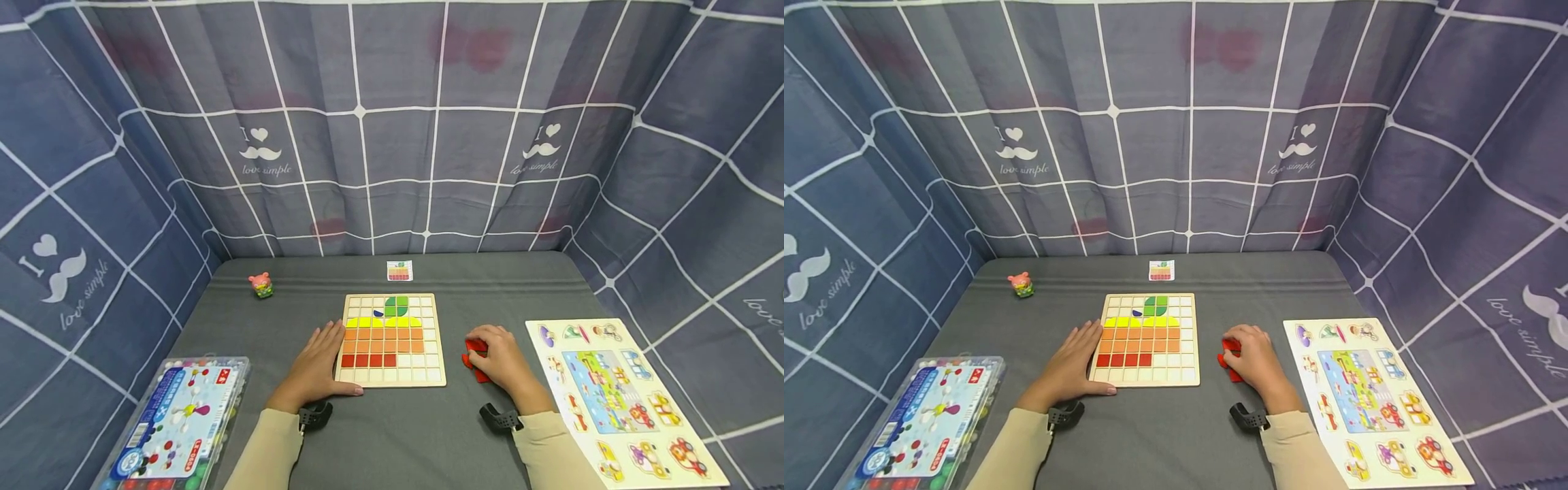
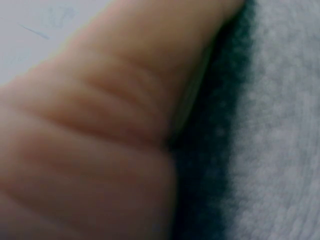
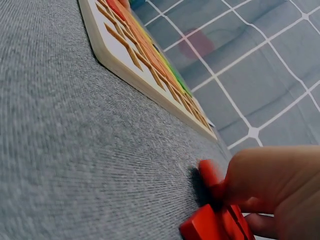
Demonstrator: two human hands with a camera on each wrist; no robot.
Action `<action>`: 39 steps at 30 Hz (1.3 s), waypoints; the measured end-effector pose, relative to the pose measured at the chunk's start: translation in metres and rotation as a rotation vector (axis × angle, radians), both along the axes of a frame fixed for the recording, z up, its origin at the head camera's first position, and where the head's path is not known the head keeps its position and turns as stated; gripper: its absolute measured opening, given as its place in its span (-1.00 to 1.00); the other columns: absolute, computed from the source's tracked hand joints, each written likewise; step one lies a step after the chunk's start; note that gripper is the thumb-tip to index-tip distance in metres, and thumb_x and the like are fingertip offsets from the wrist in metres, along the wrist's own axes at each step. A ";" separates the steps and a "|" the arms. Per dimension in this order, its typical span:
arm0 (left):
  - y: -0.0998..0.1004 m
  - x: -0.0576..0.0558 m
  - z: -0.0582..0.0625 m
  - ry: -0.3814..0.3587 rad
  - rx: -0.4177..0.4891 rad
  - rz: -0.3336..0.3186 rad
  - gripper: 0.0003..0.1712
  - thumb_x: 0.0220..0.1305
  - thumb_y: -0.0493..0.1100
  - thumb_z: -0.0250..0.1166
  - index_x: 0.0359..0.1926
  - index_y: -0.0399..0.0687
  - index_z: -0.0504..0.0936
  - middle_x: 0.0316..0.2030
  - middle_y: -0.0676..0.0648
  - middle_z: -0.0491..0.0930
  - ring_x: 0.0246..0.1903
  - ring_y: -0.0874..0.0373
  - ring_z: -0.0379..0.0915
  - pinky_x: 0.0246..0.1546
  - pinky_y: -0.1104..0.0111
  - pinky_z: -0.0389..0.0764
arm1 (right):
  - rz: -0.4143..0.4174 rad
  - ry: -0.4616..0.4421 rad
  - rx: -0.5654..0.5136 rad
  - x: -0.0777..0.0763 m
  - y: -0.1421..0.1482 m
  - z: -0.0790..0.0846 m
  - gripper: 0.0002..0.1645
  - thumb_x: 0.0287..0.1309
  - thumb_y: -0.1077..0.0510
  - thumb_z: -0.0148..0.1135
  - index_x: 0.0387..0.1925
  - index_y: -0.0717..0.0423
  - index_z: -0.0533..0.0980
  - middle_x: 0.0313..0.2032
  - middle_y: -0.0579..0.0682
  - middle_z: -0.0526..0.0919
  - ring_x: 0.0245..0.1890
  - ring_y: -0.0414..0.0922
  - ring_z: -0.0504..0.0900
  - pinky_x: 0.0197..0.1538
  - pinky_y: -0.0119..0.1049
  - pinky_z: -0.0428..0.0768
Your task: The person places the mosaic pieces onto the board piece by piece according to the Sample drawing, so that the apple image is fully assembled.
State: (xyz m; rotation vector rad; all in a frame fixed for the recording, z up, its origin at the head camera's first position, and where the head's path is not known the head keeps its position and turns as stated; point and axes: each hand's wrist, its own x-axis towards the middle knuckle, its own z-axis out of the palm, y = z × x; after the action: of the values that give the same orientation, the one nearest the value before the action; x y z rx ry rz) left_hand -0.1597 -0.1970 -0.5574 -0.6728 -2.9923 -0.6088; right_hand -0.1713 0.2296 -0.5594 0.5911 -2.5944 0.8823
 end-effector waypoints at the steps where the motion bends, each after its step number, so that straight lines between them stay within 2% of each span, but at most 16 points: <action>1: 0.000 0.000 -0.001 0.001 -0.002 0.002 0.76 -0.28 0.78 0.41 0.64 -0.36 0.05 0.62 -0.29 0.02 0.61 -0.17 -0.17 0.57 -0.04 -0.13 | -0.002 -0.005 -0.001 0.000 0.000 0.000 -0.67 -0.08 0.35 0.53 -0.17 0.18 0.75 -0.08 0.06 0.74 -0.05 0.14 0.65 0.07 0.17 0.57; 9: -0.001 0.000 -0.002 0.018 0.009 0.001 0.74 -0.27 0.76 0.43 0.63 -0.36 0.08 0.61 -0.29 0.04 0.60 -0.17 -0.14 0.57 -0.05 -0.11 | 0.000 0.019 -0.016 0.001 -0.001 0.000 -0.72 -0.04 0.42 0.56 -0.22 0.18 0.77 -0.16 0.01 0.77 -0.10 0.10 0.68 0.01 0.10 0.64; 18: -0.001 -0.001 -0.003 -0.005 -0.004 0.002 0.76 -0.27 0.80 0.38 0.65 -0.32 0.03 0.63 -0.25 -0.01 0.62 -0.12 -0.20 0.58 0.00 -0.17 | 0.010 0.097 0.006 0.002 -0.004 -0.003 -0.78 0.00 0.41 0.60 -0.27 0.18 0.77 -0.20 0.00 0.76 -0.17 0.05 0.71 -0.09 0.11 0.57; 24: -0.001 -0.001 -0.003 0.000 0.001 0.001 0.75 -0.26 0.78 0.40 0.64 -0.34 0.05 0.62 -0.27 0.01 0.61 -0.16 -0.17 0.58 -0.03 -0.14 | 0.026 0.144 -0.020 0.002 -0.017 0.002 -0.82 0.06 0.36 0.60 -0.26 0.18 0.77 -0.16 0.01 0.75 -0.11 0.08 0.70 0.02 0.18 0.59; 28: -0.002 -0.001 -0.001 0.007 0.004 -0.002 0.74 -0.27 0.76 0.43 0.64 -0.35 0.06 0.62 -0.28 0.02 0.61 -0.18 -0.16 0.58 -0.04 -0.14 | 0.110 0.174 -0.041 0.002 -0.038 0.006 -0.84 0.09 0.35 0.59 -0.28 0.13 0.77 -0.14 -0.01 0.74 -0.10 0.01 0.69 0.00 0.04 0.67; 35: -0.001 0.000 0.001 -0.006 0.002 -0.004 0.74 -0.25 0.77 0.41 0.64 -0.36 0.05 0.62 -0.28 0.02 0.61 -0.17 -0.17 0.58 -0.03 -0.15 | 0.352 0.236 -0.037 0.002 -0.093 0.008 -0.85 0.07 0.38 0.57 -0.32 0.16 0.75 -0.20 -0.02 0.73 -0.16 -0.07 0.69 -0.03 -0.04 0.69; 39: 0.000 0.001 0.003 -0.007 -0.004 -0.001 0.74 -0.25 0.77 0.42 0.64 -0.36 0.04 0.62 -0.28 0.01 0.61 -0.16 -0.18 0.58 -0.03 -0.16 | 0.415 0.244 0.011 0.004 -0.114 0.005 -0.86 0.09 0.39 0.54 -0.32 0.15 0.75 -0.21 -0.02 0.72 -0.19 -0.10 0.68 -0.04 -0.08 0.67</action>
State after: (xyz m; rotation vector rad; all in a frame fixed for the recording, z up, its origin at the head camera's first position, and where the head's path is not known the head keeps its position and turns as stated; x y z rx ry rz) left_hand -0.1589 -0.1972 -0.5547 -0.6744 -3.0009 -0.6066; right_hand -0.1668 0.1157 -0.5541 1.1900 -2.2941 0.8507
